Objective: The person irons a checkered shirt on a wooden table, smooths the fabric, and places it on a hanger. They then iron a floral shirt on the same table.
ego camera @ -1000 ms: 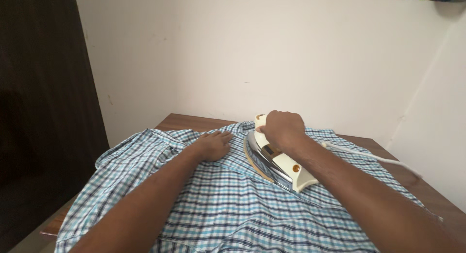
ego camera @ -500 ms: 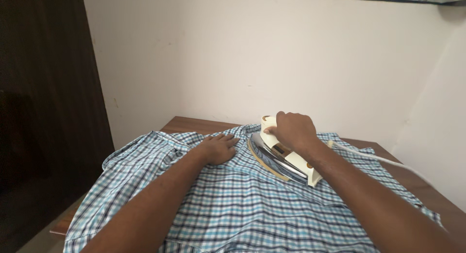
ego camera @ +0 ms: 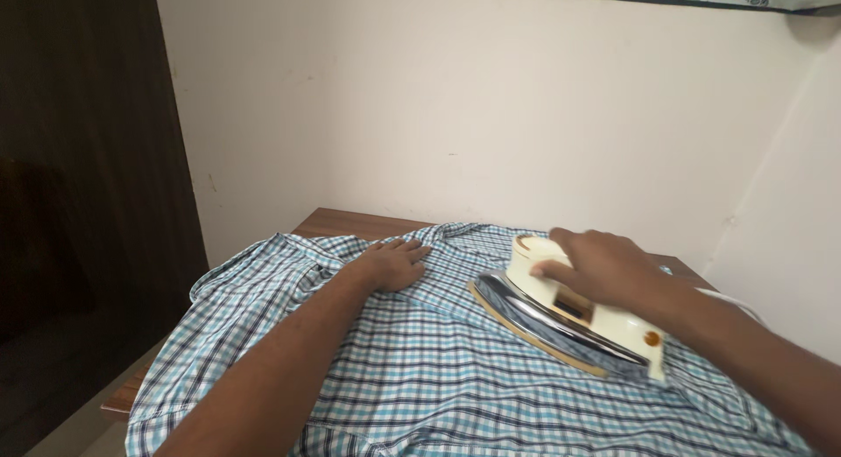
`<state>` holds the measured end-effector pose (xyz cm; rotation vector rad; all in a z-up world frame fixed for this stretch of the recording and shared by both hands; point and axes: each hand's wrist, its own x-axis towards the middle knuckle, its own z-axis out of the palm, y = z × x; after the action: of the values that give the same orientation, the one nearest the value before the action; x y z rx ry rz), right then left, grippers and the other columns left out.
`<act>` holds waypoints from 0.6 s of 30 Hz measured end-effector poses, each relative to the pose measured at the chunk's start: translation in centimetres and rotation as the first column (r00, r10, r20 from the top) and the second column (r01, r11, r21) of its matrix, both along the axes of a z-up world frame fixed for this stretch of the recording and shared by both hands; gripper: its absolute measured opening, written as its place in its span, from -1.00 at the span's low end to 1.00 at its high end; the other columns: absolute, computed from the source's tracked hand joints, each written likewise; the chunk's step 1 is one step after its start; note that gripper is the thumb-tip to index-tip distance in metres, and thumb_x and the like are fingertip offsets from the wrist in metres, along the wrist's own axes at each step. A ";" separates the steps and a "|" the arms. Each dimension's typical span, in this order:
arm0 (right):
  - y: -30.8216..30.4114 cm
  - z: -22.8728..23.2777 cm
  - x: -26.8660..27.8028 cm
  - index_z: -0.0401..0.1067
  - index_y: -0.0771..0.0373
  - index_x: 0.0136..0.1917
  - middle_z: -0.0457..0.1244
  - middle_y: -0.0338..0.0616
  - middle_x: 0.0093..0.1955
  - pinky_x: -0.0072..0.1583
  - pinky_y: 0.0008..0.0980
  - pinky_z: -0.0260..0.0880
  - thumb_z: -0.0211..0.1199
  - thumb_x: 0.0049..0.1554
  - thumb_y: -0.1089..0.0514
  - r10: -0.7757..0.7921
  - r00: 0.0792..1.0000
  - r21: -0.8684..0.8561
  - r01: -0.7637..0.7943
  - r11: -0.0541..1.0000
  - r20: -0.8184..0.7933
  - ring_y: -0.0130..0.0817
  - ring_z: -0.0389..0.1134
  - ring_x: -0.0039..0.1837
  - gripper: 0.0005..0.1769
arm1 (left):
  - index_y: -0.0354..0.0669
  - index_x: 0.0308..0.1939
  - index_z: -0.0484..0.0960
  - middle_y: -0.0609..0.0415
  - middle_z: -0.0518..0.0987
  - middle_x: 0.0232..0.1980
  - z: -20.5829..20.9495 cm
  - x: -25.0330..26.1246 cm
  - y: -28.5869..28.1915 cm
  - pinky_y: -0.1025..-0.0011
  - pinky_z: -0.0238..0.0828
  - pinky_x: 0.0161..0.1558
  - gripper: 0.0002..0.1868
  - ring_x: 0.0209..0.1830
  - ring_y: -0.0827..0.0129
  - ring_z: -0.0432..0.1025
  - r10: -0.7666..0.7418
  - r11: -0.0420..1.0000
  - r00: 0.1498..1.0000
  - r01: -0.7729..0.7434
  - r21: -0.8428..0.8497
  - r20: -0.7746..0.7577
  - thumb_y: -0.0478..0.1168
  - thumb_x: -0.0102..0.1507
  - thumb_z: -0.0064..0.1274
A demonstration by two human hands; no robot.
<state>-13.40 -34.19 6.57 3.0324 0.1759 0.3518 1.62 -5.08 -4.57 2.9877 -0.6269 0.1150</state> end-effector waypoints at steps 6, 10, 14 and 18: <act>-2.4 0.4 -0.8 0.48 -0.18 0.23 0.41 -0.11 -0.06 0.05 -0.03 0.49 0.13 -0.01 -0.51 -0.038 0.991 0.014 0.040 0.999 -0.130 -0.29 0.47 0.09 -0.33 | 0.23 0.60 0.05 0.13 -0.09 0.69 -0.1 0.5 0.3 0.01 -0.37 0.60 -0.33 0.70 0.14 -0.23 -0.010 1.000 1.000 0.010 -0.013 -0.020 0.12 0.38 -0.49; -1.9 -0.1 0.7 0.54 -0.10 0.16 0.42 -0.04 -0.16 0.02 -0.08 0.43 0.11 -0.03 -0.54 0.171 0.985 0.013 -0.171 0.985 -0.018 -0.19 0.47 -0.01 -0.30 | 0.25 0.60 0.04 0.16 -0.11 0.70 -0.2 0.8 0.2 0.00 -0.39 0.60 -0.33 0.70 0.16 -0.25 0.004 1.000 0.999 -0.004 -0.011 -0.041 0.13 0.38 -0.49; 1.0 -0.9 2.3 0.56 0.01 0.09 0.41 -0.04 -0.27 -0.04 -0.08 0.43 0.09 0.02 -0.57 0.259 0.964 -0.006 -0.259 0.966 0.061 -0.12 0.47 -0.13 -0.26 | 0.27 0.60 0.05 0.16 -0.09 0.69 -0.3 1.1 0.2 -0.01 -0.38 0.59 -0.33 0.70 0.16 -0.24 -0.008 1.000 0.999 0.008 -0.009 -0.033 0.15 0.38 -0.50; 3.5 -0.8 2.2 0.54 0.05 0.13 0.40 -0.04 -0.33 -0.10 -0.07 0.45 0.12 0.00 -0.56 0.322 0.942 0.030 -0.326 0.945 0.092 -0.11 0.47 -0.21 -0.24 | 0.24 0.59 0.08 0.13 -0.05 0.69 -0.2 0.8 0.5 0.00 -0.36 0.59 -0.33 0.69 0.13 -0.20 -0.023 1.000 1.000 0.023 -0.005 0.009 0.19 0.38 -0.49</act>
<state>-11.16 -30.66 5.76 3.0193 0.6746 0.5143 2.41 -4.61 -4.80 2.9759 -0.6614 0.1275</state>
